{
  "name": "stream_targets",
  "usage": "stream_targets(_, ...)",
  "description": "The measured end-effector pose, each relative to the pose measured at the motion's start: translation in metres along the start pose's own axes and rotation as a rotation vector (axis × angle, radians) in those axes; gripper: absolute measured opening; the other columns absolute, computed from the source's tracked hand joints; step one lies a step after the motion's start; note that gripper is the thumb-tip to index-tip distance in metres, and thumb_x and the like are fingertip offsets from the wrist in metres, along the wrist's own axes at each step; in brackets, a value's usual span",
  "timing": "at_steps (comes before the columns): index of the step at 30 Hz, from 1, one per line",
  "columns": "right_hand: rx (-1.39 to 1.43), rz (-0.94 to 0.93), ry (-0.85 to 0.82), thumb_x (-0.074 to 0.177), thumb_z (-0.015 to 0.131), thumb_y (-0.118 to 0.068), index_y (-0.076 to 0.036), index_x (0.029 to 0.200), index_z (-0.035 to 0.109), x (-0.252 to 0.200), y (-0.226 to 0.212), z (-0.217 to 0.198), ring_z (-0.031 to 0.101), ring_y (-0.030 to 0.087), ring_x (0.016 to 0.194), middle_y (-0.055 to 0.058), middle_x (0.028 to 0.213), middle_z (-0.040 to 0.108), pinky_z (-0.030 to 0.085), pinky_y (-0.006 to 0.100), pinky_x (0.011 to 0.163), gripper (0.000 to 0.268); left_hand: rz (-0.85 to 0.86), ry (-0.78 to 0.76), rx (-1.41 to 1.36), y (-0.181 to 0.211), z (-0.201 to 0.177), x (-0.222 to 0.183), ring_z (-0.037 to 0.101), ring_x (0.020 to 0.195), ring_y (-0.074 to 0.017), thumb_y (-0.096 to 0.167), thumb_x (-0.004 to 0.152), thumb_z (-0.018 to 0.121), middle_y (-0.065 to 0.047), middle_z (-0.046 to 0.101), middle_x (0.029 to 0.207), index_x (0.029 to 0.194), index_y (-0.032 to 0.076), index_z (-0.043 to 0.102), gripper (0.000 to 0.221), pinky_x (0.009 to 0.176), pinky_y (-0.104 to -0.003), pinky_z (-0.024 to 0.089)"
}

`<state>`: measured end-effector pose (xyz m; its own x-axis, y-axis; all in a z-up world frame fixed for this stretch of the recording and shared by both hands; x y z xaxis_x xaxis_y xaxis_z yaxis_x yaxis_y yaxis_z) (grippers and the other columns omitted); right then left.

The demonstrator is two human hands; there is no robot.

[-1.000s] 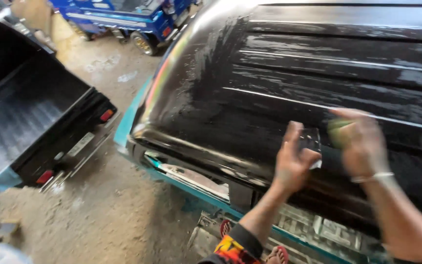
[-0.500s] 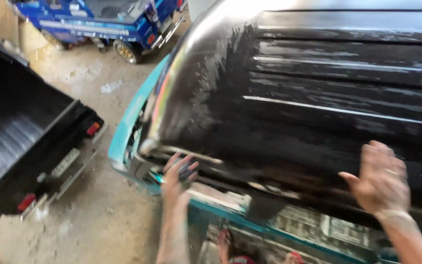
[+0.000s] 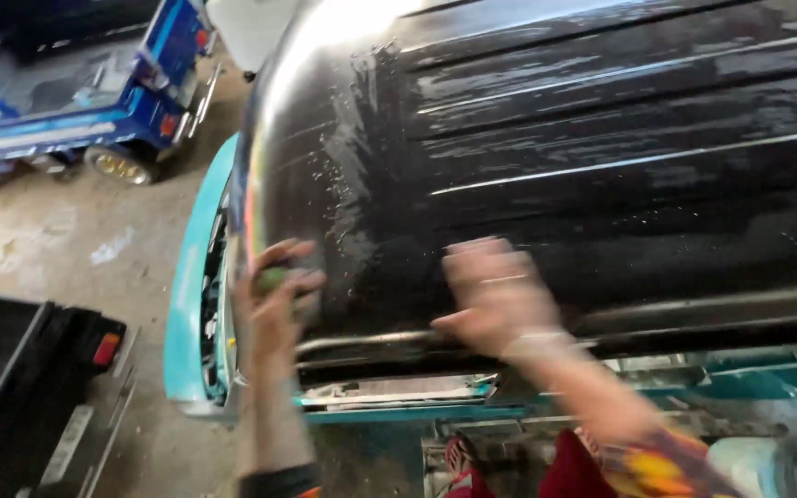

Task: The person scrubs the roof of a teal car with a green sponge, moving across the surface to clean it. The person works in a garage setting, scrubbing the vehicle's roof while other vehicles are parked nearby.

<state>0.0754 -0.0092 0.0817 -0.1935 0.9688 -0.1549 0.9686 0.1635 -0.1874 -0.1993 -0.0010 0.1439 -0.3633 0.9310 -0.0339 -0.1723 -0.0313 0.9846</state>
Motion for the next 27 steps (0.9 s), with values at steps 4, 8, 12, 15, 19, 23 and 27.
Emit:
stream_targets(4, -0.758, 0.193, 0.589, 0.090, 0.056, -0.061, -0.011, 0.122, 0.069, -0.057, 0.243, 0.017, 0.055, 0.038, 0.137, 0.017, 0.138, 0.063, 0.042, 0.049, 0.112, 0.061, 0.187, 0.122, 0.242, -0.049, -0.141, 0.078, 0.056, 0.053, -0.0128, 0.007, 0.085, 0.068, -0.006, 0.062, 0.081, 0.109, 0.017, 0.067, 0.026, 0.040, -0.025, 0.053)
stream_targets(8, -0.272, 0.373, 0.543, 0.089, 0.040, -0.067, 0.012, 0.150, 0.035, -0.027, 0.198, 0.010, 0.028, 0.050, 0.144, 0.037, 0.155, 0.031, 0.024, 0.061, 0.115, 0.101, 0.288, 0.022, 0.091, -0.041, -0.110, 0.083, 0.048, 0.040, -0.0132, 0.015, 0.102, 0.069, -0.008, 0.053, 0.063, 0.090, 0.013, 0.064, 0.013, 0.032, -0.023, 0.040)
stream_targets(12, -0.106, -0.082, 0.431, 0.064, 0.073, -0.075, -0.005, 0.145, 0.046, 0.037, 0.001, 0.033, 0.039, 0.046, 0.139, 0.025, 0.148, 0.045, 0.031, 0.061, 0.113, 0.110, -0.072, -0.479, -0.449, -0.012, 0.062, 0.025, 0.052, 0.057, 0.0042, 0.008, 0.098, 0.056, 0.006, 0.057, 0.076, 0.086, 0.013, 0.062, 0.013, 0.047, -0.006, 0.045)
stream_targets(15, -0.359, -0.439, 0.397, 0.085, 0.056, -0.059, -0.005, 0.156, 0.021, 0.122, -0.088, 0.140, 0.015, 0.035, 0.152, 0.021, 0.164, 0.017, 0.011, 0.056, 0.123, 0.096, 0.613, -0.252, 0.160, -0.103, 0.130, 0.060, 0.050, 0.056, -0.0055, 0.019, 0.101, 0.051, 0.003, 0.051, 0.074, 0.087, 0.012, 0.059, 0.017, 0.045, -0.018, 0.045)
stream_targets(19, -0.239, -0.492, 0.322, 0.084, 0.054, -0.067, -0.004, 0.156, 0.020, 0.071, -0.049, 0.069, 0.019, 0.034, 0.150, 0.020, 0.162, 0.021, 0.015, 0.052, 0.122, 0.101, 1.489, 0.161, 1.171, -0.186, 0.156, 0.053, 0.048, 0.053, -0.0200, 0.035, 0.106, 0.043, -0.002, 0.042, 0.071, 0.088, 0.012, 0.055, 0.032, 0.043, -0.036, 0.044)
stream_targets(23, -0.221, -0.567, 0.375, 0.078, 0.050, -0.082, -0.002, 0.156, 0.017, 0.022, 0.011, 0.056, 0.019, 0.031, 0.151, 0.017, 0.162, 0.020, 0.018, 0.044, 0.122, 0.116, 0.894, -0.059, 0.942, -0.106, 0.015, 0.087, 0.056, 0.080, -0.0267, 0.024, 0.098, 0.056, -0.007, 0.054, 0.088, 0.095, 0.009, 0.059, 0.016, 0.071, -0.038, 0.045)
stream_targets(27, -0.339, -0.628, 0.432, 0.081, 0.048, -0.083, 0.001, 0.155, 0.017, 0.065, 0.002, 0.064, 0.011, 0.028, 0.154, 0.017, 0.165, 0.014, 0.011, 0.040, 0.124, 0.116, 0.575, 0.068, 1.054, -0.134, -0.049, 0.060, 0.051, 0.119, -0.0296, 0.033, 0.092, 0.059, -0.004, 0.059, 0.126, 0.117, 0.019, 0.063, 0.029, 0.098, -0.046, 0.039)
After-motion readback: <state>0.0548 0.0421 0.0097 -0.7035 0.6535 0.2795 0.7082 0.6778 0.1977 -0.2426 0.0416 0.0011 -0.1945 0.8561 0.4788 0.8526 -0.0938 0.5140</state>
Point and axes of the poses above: each hand's wrist, its own x-axis towards the middle knuckle, its own z-axis out of the palm, y = z × x, the point moved 6 cm from there along x, towards the middle knuckle
